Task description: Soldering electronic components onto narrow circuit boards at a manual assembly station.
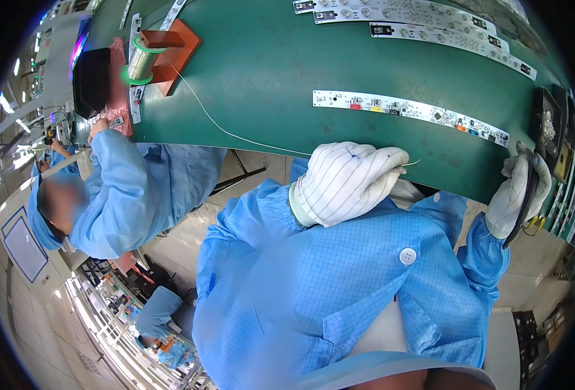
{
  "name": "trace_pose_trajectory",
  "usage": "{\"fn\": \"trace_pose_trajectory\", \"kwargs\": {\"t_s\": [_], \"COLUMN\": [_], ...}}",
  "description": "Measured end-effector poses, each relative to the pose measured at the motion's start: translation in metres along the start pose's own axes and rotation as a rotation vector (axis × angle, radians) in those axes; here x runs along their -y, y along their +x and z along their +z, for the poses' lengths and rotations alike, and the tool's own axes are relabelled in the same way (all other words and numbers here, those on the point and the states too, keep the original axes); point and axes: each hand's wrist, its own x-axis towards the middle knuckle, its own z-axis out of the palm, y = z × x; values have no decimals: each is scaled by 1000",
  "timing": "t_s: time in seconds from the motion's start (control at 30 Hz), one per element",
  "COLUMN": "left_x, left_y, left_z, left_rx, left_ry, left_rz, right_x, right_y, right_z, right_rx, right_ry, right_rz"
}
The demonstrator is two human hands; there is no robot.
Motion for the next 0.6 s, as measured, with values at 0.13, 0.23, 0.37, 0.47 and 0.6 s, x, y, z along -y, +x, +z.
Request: {"fn": "trace_pose_trajectory", "kwargs": {"t_s": [0.13, 0.23, 0.37, 0.47, 0.6], "left_x": [-5, -4, -2, -1, -6], "left_y": [11, 12, 17, 24, 36], "left_z": [3, 17, 18, 21, 33], "left_rx": [72, -11, -31, -32, -88], "left_ry": [51, -50, -153, -181, -71], "left_rz": [9, -63, -16, 79, 144], "right_x": [-4, -2, -2, 0, -15], "right_y": [2, 4, 4, 11, 25], "right_z": [0, 3, -10, -12, -23], "right_rx": [-1, 1, 35, -27, -67], "right_ry": [17, -7, -92, -240, -211], "right_rz": [15, 37, -42, -198, -343]}}
